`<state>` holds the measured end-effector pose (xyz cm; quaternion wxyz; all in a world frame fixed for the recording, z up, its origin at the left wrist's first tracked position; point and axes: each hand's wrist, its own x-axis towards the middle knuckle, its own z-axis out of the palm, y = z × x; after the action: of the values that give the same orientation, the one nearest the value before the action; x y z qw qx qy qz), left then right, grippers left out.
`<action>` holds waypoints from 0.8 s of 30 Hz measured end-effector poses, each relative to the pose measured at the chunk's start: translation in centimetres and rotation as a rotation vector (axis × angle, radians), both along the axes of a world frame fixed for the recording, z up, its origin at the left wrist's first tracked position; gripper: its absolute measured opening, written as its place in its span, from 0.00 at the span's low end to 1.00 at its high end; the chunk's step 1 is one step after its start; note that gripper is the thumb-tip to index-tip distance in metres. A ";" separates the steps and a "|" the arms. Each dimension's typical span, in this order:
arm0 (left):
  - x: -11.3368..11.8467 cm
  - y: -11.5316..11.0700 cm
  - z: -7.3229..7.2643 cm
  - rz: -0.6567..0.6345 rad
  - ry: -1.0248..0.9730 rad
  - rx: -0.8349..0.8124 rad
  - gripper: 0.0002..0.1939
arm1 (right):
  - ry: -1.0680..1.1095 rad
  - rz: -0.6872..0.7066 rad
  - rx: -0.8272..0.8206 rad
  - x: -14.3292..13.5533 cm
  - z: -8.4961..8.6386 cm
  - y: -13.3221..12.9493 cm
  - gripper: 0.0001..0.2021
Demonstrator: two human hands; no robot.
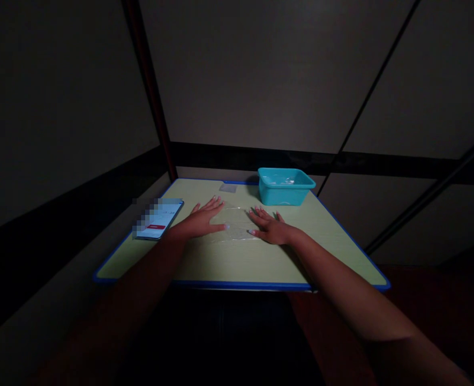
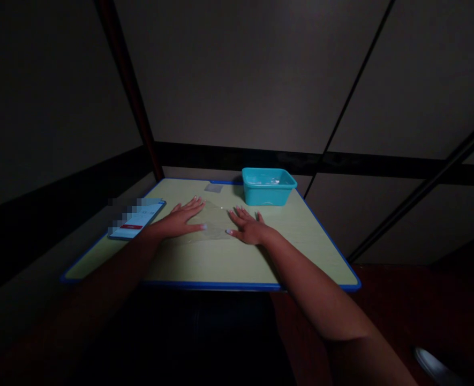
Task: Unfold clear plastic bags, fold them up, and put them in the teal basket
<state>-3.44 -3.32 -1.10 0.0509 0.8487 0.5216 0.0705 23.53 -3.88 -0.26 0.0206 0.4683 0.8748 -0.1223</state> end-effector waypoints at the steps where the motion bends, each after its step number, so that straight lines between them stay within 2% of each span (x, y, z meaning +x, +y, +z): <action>1: 0.0 -0.1 0.0 -0.014 0.016 -0.030 0.46 | -0.005 -0.002 -0.014 0.0 0.1 -0.1 0.36; 4: 0.0 -0.3 0.1 -0.027 0.048 -0.123 0.52 | -0.026 -0.010 -0.054 -0.1 0.6 -0.3 0.38; 7: 0.0 -0.3 0.3 -0.047 0.059 -0.164 0.54 | -0.044 -0.010 -0.078 -0.1 0.9 -0.5 0.40; 10: -0.2 -0.3 0.5 -0.039 0.028 -0.096 0.47 | -0.026 -0.002 -0.081 0.2 0.9 -0.4 0.40; 13: -0.3 -0.1 0.6 0.058 -0.032 0.030 0.36 | 0.042 -0.035 -0.050 0.6 1.0 0.0 0.37; 16: -0.2 -0.1 0.5 0.114 -0.057 0.081 0.35 | 0.073 -0.058 -0.028 0.8 1.0 0.1 0.38; 20: 0.7 -0.7 0.4 0.001 -0.031 0.031 0.41 | 0.063 -0.019 -0.040 0.7 1.0 -0.2 0.44; 24: 1.6 -0.8 0.2 -0.088 -0.019 -0.011 0.40 | 0.071 0.001 -0.037 0.4 1.0 -0.4 0.44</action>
<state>-1.87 -4.16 -0.88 0.0634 0.8699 0.4835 0.0736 23.97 -4.26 0.76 -0.0016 0.4628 0.8728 -0.1552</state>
